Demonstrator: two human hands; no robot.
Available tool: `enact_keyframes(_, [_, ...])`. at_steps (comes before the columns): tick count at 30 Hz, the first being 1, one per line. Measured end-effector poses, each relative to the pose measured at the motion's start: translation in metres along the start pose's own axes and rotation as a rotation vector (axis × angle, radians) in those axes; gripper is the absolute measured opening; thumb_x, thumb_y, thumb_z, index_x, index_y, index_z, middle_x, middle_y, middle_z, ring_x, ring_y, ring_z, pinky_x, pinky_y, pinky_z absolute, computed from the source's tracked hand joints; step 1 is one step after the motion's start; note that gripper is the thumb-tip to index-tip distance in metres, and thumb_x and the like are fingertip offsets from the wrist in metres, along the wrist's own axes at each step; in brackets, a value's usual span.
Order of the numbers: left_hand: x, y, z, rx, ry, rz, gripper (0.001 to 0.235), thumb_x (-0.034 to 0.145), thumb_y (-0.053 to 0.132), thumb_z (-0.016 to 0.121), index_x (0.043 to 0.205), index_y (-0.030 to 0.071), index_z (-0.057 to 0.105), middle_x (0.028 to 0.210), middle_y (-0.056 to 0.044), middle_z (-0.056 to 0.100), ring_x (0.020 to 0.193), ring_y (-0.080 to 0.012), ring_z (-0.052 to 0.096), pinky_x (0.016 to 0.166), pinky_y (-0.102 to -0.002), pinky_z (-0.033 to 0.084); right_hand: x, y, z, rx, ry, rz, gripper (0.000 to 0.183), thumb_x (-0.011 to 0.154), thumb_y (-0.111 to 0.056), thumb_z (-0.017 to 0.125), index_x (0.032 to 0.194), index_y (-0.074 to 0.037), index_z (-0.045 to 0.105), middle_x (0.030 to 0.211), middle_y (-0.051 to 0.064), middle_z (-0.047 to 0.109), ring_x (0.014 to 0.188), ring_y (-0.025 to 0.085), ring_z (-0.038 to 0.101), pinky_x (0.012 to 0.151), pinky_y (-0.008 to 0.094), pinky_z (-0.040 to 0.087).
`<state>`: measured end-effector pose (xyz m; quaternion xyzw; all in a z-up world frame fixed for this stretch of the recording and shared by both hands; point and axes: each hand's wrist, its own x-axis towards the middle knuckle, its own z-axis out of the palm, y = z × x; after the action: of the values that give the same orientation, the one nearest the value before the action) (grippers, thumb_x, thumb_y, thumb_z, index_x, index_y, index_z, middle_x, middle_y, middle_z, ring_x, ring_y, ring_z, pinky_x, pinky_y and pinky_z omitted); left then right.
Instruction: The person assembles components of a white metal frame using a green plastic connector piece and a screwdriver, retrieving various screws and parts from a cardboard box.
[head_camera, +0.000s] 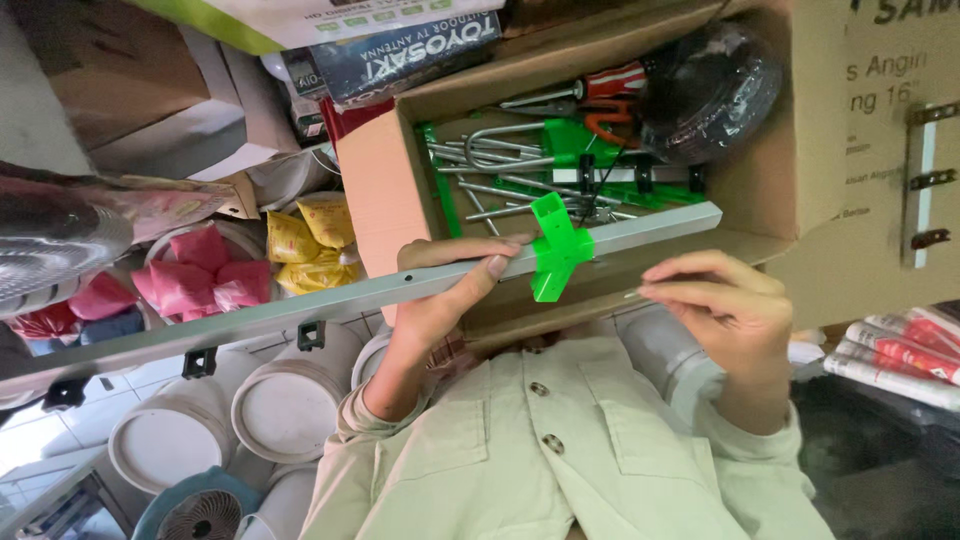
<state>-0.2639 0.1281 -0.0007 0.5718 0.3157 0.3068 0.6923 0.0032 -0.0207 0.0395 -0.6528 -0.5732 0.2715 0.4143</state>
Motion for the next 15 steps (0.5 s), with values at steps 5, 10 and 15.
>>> enact_keyframes(5, [-0.007, 0.006, 0.023, -0.02, -0.023, -0.005, 0.017, 0.1, 0.006, 0.066, 0.111, -0.003, 0.076, 0.116, -0.016, 0.078, 0.107, -0.0196, 0.075, 0.098, -0.029, 0.059, -0.017, -0.002, 0.035, 0.016, 0.417, -0.17, 0.03, 0.081, 0.015, 0.084, 0.1, -0.001, 0.066, 0.1, 0.013, 0.074, 0.085, 0.021, 0.072, 0.061, 0.019, 0.047])
enact_keyframes(10, [-0.017, 0.003, 0.037, -0.055, -0.065, -0.033, 0.017, 0.101, 0.007, 0.068, 0.112, -0.003, 0.074, 0.121, -0.017, 0.076, 0.112, -0.0209, 0.073, 0.101, -0.031, 0.058, -0.023, -0.007, 0.043, 0.118, 0.381, -0.36, 0.051, 0.087, 0.019, 0.078, 0.122, -0.003, 0.049, 0.103, 0.019, 0.072, 0.092, 0.028, 0.074, 0.078, 0.034, 0.064])
enact_keyframes(15, [-0.023, 0.004, 0.043, -0.046, -0.094, 0.049, 0.019, 0.102, 0.009, 0.067, 0.115, -0.002, 0.074, 0.124, -0.018, 0.076, 0.116, -0.022, 0.073, 0.104, -0.033, 0.058, -0.032, -0.025, 0.033, 0.061, 0.301, -0.343, 0.058, 0.085, 0.02, 0.077, 0.129, -0.003, 0.046, 0.102, 0.02, 0.072, 0.095, 0.028, 0.073, 0.082, 0.035, 0.062])
